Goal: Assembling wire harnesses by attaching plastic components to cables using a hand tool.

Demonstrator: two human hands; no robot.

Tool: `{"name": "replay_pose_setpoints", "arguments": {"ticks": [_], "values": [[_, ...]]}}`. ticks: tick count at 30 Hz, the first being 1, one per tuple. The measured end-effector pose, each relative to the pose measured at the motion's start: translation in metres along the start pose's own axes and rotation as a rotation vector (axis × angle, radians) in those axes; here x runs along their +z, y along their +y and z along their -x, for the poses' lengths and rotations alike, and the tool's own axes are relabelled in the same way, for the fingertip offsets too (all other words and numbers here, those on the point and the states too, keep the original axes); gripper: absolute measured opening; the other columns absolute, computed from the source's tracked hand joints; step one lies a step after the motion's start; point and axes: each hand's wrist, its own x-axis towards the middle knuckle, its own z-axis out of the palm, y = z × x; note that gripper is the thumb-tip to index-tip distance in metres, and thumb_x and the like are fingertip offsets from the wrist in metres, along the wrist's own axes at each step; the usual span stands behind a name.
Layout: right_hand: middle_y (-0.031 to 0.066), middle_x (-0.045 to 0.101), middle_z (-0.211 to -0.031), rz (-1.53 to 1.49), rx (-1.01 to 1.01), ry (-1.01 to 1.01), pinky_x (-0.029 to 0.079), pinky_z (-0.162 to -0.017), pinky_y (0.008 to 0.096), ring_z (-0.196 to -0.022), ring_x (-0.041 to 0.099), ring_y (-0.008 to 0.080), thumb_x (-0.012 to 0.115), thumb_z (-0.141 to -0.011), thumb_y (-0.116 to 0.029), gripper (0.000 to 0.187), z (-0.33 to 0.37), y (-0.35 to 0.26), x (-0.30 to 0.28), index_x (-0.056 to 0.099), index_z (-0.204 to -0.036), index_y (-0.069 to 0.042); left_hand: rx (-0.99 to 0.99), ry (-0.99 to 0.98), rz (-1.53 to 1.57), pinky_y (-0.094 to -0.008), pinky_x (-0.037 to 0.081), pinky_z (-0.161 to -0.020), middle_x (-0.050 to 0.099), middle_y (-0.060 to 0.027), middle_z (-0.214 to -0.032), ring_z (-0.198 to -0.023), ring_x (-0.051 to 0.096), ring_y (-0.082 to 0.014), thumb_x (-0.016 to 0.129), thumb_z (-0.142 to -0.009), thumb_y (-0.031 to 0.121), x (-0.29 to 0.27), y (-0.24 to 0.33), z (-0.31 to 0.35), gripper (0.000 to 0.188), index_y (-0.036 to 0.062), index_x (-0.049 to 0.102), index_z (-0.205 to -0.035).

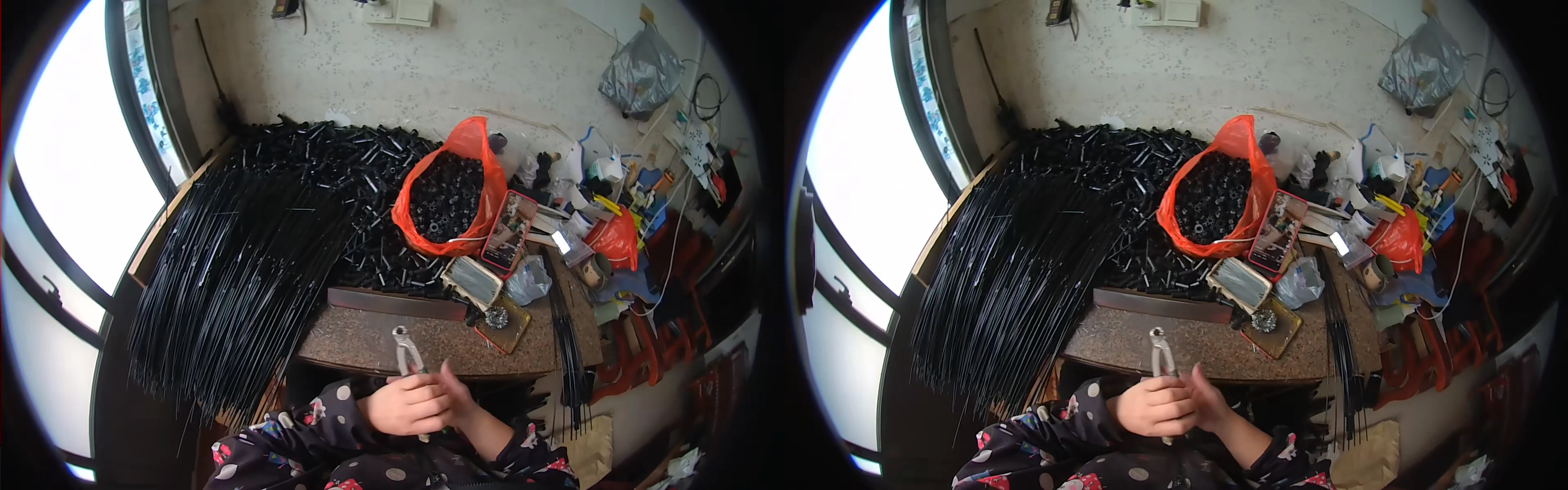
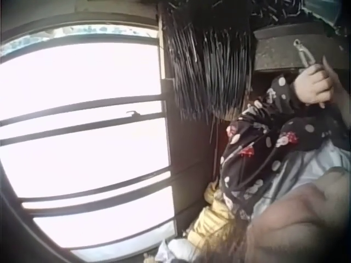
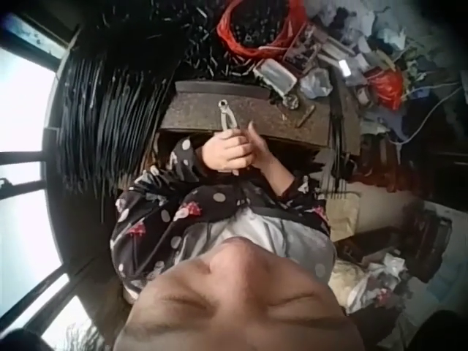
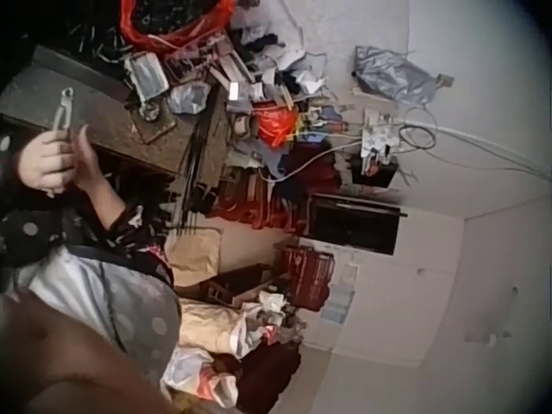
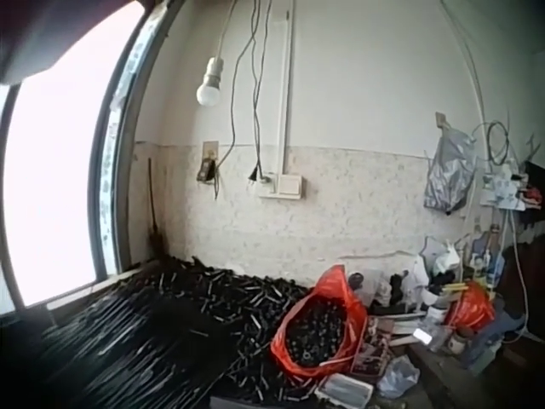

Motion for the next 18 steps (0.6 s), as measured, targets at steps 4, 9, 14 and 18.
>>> {"name": "replay_pose_setpoints", "arguments": {"ticks": [4, 9, 14, 18], "values": [[0.0062, 0.056, -0.098, 0.144, -0.249, 0.413, 0.05, -0.073, 0.0281, -0.085, 0.059, 0.0157, 0.031, -0.096, -0.04, 0.047, 0.0, -0.025, 0.003, 0.037, -0.129, -0.007, -0.195, -0.252, -0.022, -0.0496, 0.029, -0.099, 0.047, -0.0091, -0.122, -0.118, 0.042, -0.0246, 0.058, -0.071, 0.024, -0.002, -0.013, -0.008, 0.046, 0.0101, 0.05, -0.114], [0.0131, 0.049, -0.088, 1.995, -0.595, 0.675, 0.047, -0.07, 0.0365, -0.082, 0.054, 0.0286, 0.052, -0.087, -0.019, 0.05, 0.012, -0.055, -0.024, 0.034, -0.134, -0.013, -1.002, -0.466, -0.565, -0.0437, 0.034, -0.094, 0.058, -0.0065, -0.105, -0.115, 0.044, -0.0248, 0.067, -0.069, 0.033, -0.06, -0.084, 0.08, 0.05, 0.0083, 0.054, -0.112], [0.0152, 0.045, -0.1, 2.256, -0.373, 0.691, 0.043, -0.078, 0.0418, -0.096, 0.047, 0.0334, 0.058, -0.081, -0.016, 0.052, 0.02, -0.05, -0.04, 0.041, -0.13, -0.012, -1.386, -0.348, -1.114, -0.031, 0.047, -0.06, 0.054, -0.0067, -0.082, -0.079, 0.056, -0.0219, 0.07, -0.066, 0.025, -0.094, -0.113, 0.164, 0.035, 0.0054, 0.055, -0.092], [0.0144, 0.045, -0.102, 2.367, -0.432, 0.721, 0.039, -0.082, 0.0424, -0.097, 0.044, 0.0341, 0.061, -0.078, -0.017, 0.052, 0.021, -0.049, -0.045, 0.044, -0.127, -0.012, -1.245, -0.291, -1.067, -0.0304, 0.049, -0.056, 0.055, -0.0081, -0.075, -0.072, 0.057, -0.0223, 0.051, -0.074, 0.008, -0.09, -0.119, 0.156, 0.003, 0.0055, 0.051, -0.075]]}}
